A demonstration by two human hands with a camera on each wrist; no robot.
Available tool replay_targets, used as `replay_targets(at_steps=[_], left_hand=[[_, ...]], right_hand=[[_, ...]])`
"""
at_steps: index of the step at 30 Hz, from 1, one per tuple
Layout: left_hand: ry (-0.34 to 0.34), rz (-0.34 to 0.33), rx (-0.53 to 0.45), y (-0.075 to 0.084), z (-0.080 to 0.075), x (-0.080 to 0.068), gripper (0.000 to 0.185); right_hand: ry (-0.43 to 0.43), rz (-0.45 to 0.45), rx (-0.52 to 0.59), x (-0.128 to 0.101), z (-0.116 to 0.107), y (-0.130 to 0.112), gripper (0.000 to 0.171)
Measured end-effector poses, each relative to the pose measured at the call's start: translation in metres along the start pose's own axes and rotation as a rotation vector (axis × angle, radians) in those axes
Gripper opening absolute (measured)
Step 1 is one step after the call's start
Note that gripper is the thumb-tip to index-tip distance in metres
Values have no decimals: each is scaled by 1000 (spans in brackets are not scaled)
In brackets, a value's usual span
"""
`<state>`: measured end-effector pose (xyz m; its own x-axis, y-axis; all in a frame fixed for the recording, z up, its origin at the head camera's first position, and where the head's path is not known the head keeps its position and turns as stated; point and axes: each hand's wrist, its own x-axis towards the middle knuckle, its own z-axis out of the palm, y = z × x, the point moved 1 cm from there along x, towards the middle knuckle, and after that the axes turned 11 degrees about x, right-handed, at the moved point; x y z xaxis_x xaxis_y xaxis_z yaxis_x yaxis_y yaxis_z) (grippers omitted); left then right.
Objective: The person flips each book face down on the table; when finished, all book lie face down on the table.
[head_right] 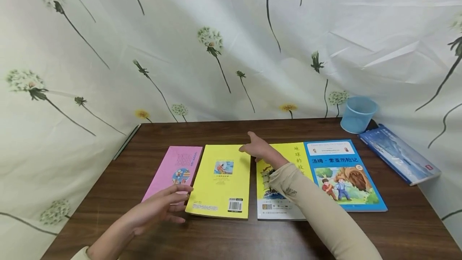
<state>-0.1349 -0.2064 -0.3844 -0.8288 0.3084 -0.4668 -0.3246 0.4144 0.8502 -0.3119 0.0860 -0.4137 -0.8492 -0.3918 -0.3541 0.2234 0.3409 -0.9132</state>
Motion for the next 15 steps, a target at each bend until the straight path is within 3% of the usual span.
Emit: replay_targets(at_steps=[7, 15], left_hand=[[3, 19, 10, -4, -3, -11, 63], [-26, -20, 67, -16, -5, -21, 67]], right_hand=[[-34, -29, -50, -6, -14, 11, 78], [-83, -72, -97, -4, -14, 27, 79]])
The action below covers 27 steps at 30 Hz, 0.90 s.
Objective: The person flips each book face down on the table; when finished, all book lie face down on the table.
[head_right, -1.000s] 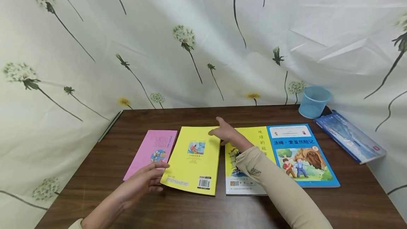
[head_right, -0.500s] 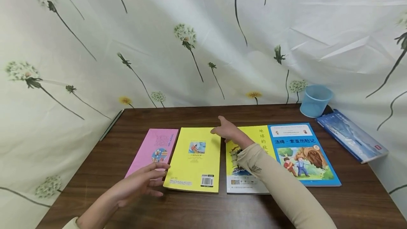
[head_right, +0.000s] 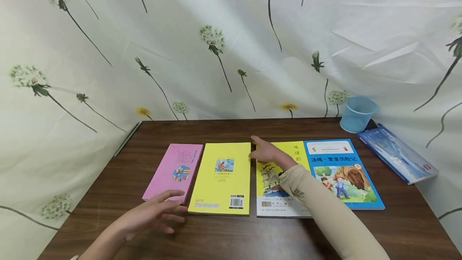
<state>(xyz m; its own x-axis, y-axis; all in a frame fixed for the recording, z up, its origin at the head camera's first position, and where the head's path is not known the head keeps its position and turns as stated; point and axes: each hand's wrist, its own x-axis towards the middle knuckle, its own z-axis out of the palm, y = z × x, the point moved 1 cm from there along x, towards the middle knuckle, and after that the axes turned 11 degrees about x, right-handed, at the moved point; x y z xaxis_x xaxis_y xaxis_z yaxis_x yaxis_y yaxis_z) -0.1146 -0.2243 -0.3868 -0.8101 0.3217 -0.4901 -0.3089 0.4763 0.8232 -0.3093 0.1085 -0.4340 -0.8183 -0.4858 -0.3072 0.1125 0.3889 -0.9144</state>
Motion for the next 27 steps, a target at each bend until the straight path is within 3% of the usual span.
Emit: replay_targets(at_steps=[8, 16, 27], left_hand=[[-18, -34, -2, -5, 2, -1, 61], [-63, -69, -58, -7, 7, 2, 59], [-87, -35, -144, -9, 10, 5, 55]], right_hand=[[-10, 3, -142, 8, 3, 3, 87], [-13, 17, -93, 7, 1, -1, 87], [-44, 31, -111, 4, 0, -8, 85]])
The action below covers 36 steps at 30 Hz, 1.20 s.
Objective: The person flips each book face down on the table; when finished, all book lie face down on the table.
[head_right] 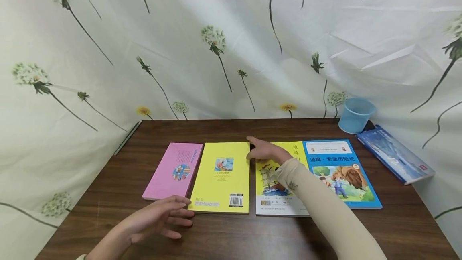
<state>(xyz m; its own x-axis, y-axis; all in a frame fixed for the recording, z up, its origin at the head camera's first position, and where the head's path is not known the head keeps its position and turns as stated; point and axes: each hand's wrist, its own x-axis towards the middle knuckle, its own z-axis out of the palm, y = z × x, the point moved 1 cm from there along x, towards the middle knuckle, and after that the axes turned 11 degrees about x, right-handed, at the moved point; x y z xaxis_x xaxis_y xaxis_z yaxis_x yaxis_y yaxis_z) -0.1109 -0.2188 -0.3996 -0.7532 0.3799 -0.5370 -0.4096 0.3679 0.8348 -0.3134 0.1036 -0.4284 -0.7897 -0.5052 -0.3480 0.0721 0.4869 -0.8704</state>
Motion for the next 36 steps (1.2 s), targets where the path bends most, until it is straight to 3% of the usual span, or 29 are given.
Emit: replay_targets(at_steps=[36], left_hand=[[1, 12, 17, 5, -13, -6, 55]], right_hand=[[-94, 36, -3, 4, -2, -4, 79]])
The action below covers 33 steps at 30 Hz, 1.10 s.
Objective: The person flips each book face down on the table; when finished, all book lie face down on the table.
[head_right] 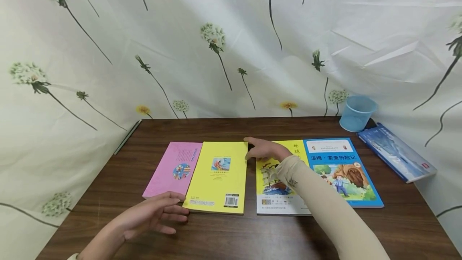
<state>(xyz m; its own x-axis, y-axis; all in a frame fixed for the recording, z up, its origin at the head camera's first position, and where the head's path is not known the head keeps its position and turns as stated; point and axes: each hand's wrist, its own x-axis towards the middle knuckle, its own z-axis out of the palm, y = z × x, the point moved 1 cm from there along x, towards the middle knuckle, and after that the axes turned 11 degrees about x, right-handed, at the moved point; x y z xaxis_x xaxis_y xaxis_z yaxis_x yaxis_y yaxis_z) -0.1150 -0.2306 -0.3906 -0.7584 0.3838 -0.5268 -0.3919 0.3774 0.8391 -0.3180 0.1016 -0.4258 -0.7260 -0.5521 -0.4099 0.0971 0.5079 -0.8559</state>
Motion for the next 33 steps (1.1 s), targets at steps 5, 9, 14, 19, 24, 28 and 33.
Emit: replay_targets(at_steps=[5, 9, 14, 19, 24, 28, 33], left_hand=[[8, -9, 4, 0, -1, 0, 54], [12, -16, 9, -1, -2, 1, 54], [6, -9, 20, -3, -3, 3, 52], [0, 20, 45, -3, -5, 6, 51], [-2, 73, 72, 3, -6, 8, 50], [7, 127, 107, 13, -2, 11, 51], [47, 184, 175, 32, 7, 14, 50]], right_hand=[[12, 3, 5, -1, 0, 2, 79], [31, 10, 0, -2, 1, 5, 80], [45, 5, -21, -5, 2, 7, 81], [52, -36, -45, -15, 2, 11, 81], [86, -102, -56, -32, 0, 16, 75], [148, -154, -154, -55, -4, 18, 68], [269, -201, -310, -84, -8, 13, 61]])
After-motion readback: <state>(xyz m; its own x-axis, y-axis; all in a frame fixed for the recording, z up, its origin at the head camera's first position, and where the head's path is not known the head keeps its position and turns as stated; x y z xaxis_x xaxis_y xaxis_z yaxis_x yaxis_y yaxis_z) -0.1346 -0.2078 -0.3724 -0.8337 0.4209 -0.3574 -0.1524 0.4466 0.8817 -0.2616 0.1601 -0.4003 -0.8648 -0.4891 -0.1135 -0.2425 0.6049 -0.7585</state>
